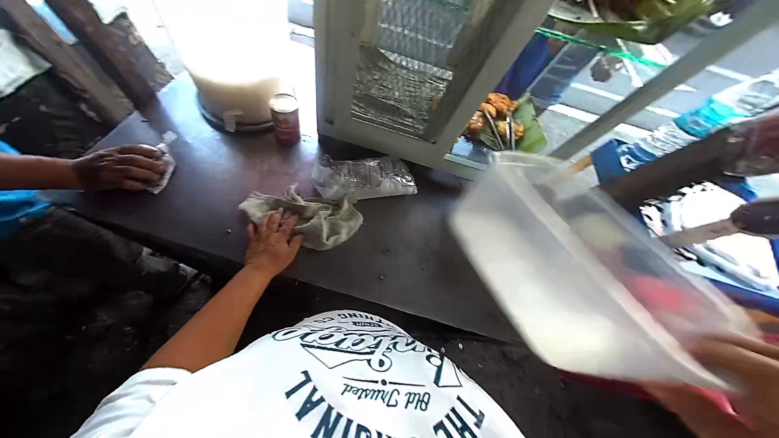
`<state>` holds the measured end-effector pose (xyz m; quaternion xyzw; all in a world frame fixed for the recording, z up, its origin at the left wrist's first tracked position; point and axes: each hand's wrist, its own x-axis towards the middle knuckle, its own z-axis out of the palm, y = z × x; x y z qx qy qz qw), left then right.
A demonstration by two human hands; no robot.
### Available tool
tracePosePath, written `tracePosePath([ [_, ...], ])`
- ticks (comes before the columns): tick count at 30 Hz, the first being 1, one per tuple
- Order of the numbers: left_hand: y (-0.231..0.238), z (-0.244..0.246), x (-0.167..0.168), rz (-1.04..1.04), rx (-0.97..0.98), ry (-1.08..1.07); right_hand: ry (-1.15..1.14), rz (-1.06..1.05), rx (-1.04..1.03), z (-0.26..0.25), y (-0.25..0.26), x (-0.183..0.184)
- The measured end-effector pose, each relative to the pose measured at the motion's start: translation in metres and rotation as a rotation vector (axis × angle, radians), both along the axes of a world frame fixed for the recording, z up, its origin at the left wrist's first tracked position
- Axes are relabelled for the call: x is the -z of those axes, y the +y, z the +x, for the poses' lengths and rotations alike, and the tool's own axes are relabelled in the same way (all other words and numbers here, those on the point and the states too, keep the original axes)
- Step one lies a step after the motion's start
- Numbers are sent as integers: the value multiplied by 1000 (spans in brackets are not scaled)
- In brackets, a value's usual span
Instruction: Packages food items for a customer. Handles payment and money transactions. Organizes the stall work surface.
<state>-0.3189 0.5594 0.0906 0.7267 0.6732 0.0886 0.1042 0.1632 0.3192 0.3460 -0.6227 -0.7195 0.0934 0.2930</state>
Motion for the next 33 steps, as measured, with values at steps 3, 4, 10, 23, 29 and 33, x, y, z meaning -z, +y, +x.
tracePosePath([
  [3,1,0,2,31,12,-32,18,-21,-215,-41,70,67],
  [4,0,-1,1,29,12,-45,60,-92,-252,-59,89,87],
  [10,-2,-4,3,54,12,-49,-46,-526,-370,-102,156,140],
  [23,-2,29,12,209,-245,-89,-439,-351,394,73,409,146],
  [29,-2,29,15,283,-255,-102,-399,-521,551,80,467,149],
  [33,-2,32,14,289,-258,-78,-355,-508,537,88,480,135],
])
